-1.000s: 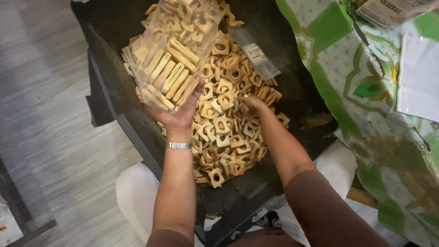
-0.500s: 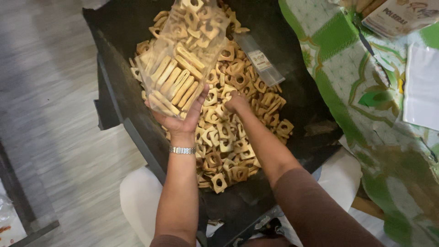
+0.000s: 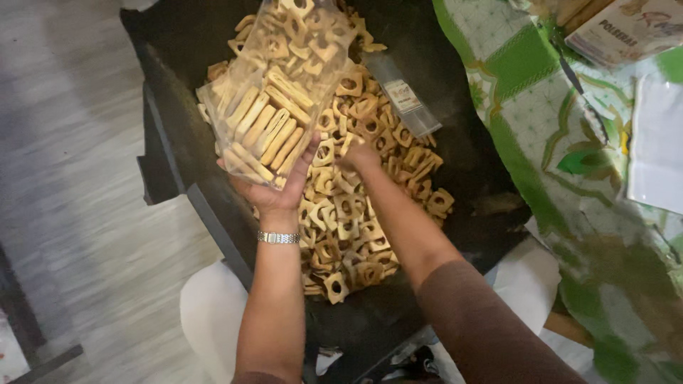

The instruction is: The person scoops ring-shaped and stick-shaped snacks from a large black bin into clear plastic bags. They arrange the snacks inside the bags, place a small white label on each bag, and set the filled bags on a nearby table.

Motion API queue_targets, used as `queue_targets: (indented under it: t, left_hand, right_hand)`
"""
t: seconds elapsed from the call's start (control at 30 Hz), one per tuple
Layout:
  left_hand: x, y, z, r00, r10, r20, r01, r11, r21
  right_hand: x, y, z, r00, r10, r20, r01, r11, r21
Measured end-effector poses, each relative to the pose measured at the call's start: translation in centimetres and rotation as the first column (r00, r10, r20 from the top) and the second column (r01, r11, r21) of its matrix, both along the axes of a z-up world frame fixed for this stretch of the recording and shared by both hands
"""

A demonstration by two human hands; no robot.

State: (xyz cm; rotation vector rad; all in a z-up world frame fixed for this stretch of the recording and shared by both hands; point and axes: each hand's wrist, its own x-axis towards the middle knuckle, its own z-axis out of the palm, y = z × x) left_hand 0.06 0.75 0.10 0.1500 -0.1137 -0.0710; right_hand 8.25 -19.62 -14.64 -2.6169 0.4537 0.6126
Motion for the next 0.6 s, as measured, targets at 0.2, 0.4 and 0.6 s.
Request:
queue_targets:
  t: [0.2,0.4,0.6]
  left_hand:
    - [0.0,0.3,-0.6,1.0,-0.01,0.015,0.011,0.999,-0.032]
    - [0.0,0.6,-0.3,1.0,-0.015,0.014,0.016,0.996,-0.085]
    - [0.4,0.6,-0.6,0.996,0.019,-0.085,-0.009,0.993,0.117]
  right_hand:
    - [-1.4,1.0,-1.2,0.943,0.234,-0.239,-0.266,0.957,-0.114]
    - [-2.5,-0.7,-1.2,0.922,0.347,-0.172,-0.366,0.926,-0.096]
    - [1.4,-1.7,1.8,0.854,0.431,-0.29,-0.455,0.89,-0.016]
